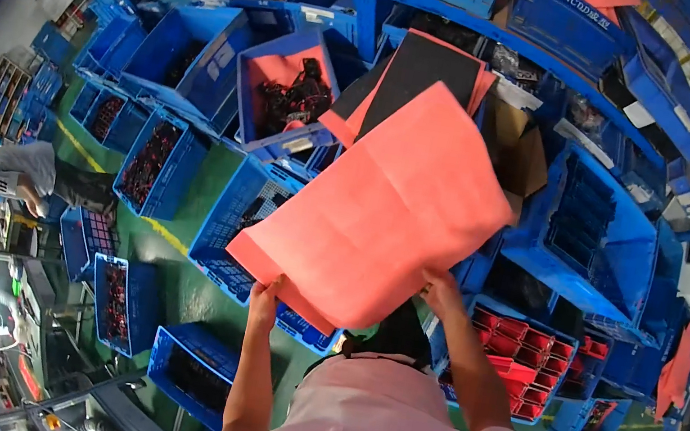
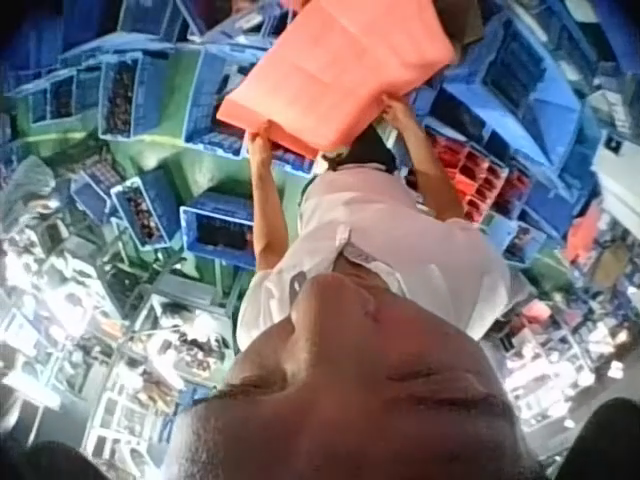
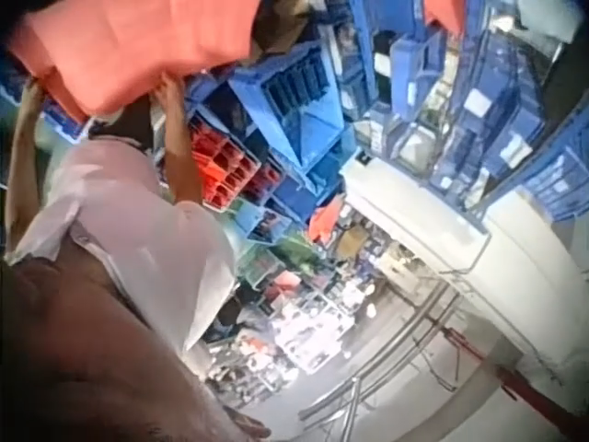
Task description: Assembling and organizing electronic circuit boards on a factory production line.
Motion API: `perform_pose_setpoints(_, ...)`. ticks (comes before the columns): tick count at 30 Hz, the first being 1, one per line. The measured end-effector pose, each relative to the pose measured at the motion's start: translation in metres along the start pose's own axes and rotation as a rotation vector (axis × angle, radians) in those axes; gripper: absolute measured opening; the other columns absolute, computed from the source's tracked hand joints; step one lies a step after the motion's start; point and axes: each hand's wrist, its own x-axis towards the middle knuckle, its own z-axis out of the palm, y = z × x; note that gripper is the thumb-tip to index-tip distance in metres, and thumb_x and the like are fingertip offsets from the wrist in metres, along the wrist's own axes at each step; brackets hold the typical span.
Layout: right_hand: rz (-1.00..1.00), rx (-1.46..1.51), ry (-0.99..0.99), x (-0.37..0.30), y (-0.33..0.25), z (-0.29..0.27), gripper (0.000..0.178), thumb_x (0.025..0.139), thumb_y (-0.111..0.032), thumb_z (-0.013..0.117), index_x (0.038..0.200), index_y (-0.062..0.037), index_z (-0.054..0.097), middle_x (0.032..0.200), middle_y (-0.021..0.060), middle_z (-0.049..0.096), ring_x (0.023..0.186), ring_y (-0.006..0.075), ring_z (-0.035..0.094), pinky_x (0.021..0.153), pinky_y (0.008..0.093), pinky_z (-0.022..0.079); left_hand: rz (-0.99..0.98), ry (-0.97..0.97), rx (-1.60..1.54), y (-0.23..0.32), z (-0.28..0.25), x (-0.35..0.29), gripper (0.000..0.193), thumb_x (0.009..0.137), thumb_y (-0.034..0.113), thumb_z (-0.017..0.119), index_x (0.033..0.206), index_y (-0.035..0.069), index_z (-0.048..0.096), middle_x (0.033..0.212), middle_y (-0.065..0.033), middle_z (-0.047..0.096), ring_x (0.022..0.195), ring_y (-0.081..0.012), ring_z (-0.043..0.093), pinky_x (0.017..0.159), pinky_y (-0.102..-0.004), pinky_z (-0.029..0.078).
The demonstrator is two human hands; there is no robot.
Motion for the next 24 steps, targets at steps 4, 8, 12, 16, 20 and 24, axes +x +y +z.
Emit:
perform_pose_setpoints(4, -0.136, 0.037, 0.08, 0.055, -0.082, -0.013, 0.035, 0.085, -0.015, 0.066, 0.118, -0.0116, 0.057, 0.112, 0.0036, 0.062, 0.101, 0.0208, 0.061, 0.087, 0.0398, 0.049, -0.076, -0.006, 0.08, 0.017, 0.066, 0.049, 0.023, 0.088, 0.009, 0.062, 0.11, 0.004, 0.06, 0.096, -0.0015, 0.064, 0.086, -0.0107, 0.06, 0.071, -0.0251, 0.049)
perform_pose_setpoints(8, -0.23, -0.062, 0.058, 0.141, -0.173, -0.005, 0.038, 0.083, -0.016, 0.068, 0.118, -0.0089, 0.056, 0.11, 0.0041, 0.063, 0.098, 0.0191, 0.062, 0.081, 0.0357, 0.053, -0.118, -0.034, 0.116, 0.031, 0.145, 0.094, 0.02, 0.087, 0.011, 0.063, 0.106, 0.007, 0.059, 0.087, 0.0001, 0.062, 0.07, -0.0088, 0.058, 0.056, -0.0225, 0.044)
perform_pose_setpoints(12, -0.116, -0.287, 0.062, 0.224, -0.236, -0.01, 0.026, 0.084, -0.015, 0.066, 0.108, -0.0087, 0.059, 0.092, 0.0023, 0.064, 0.076, 0.0148, 0.062, 0.059, 0.0284, 0.05, -0.186, 0.049, 0.23, 0.027, 0.188, 0.14, 0.016, 0.082, 0.011, 0.061, 0.098, 0.006, 0.062, 0.08, 0.0003, 0.06, 0.065, -0.0084, 0.056, 0.054, -0.0219, 0.044)
perform_pose_setpoints(16, -0.139, -0.405, 0.135, 0.293, -0.289, 0.012, 0.015, 0.09, -0.019, 0.061, 0.101, -0.0082, 0.061, 0.07, -0.002, 0.061, 0.049, 0.0045, 0.053, 0.037, 0.021, 0.037, -0.241, 0.112, 0.353, 0.027, 0.225, 0.171, 0.015, 0.08, 0.011, 0.065, 0.092, 0.002, 0.063, 0.074, -0.0022, 0.061, 0.061, -0.0109, 0.056, 0.053, -0.024, 0.046)
perform_pose_setpoints(20, -0.168, -0.479, -0.28, 0.32, -0.334, 0.022, 0.019, 0.088, -0.019, 0.064, 0.101, -0.006, 0.059, 0.084, 0.0015, 0.063, 0.06, 0.0053, 0.057, 0.046, 0.0187, 0.042, -0.049, 0.068, 0.157, 0.024, 0.28, 0.216, 0.017, 0.079, 0.011, 0.069, 0.089, -0.002, 0.063, 0.075, -0.0033, 0.062, 0.063, -0.013, 0.058, 0.052, -0.0263, 0.048)
perform_pose_setpoints(24, -0.103, -0.59, 0.082, 0.309, -0.304, 0.047, 0.027, 0.087, -0.018, 0.065, 0.109, -0.0055, 0.055, 0.098, 0.005, 0.062, 0.079, 0.0108, 0.063, 0.061, 0.0239, 0.051, -0.052, 0.242, 0.474, 0.006, 0.287, 0.252, 0.028, 0.079, 0.019, 0.073, 0.089, -0.005, 0.061, 0.076, -0.0098, 0.066, 0.063, -0.0162, 0.064, 0.054, -0.0285, 0.051)
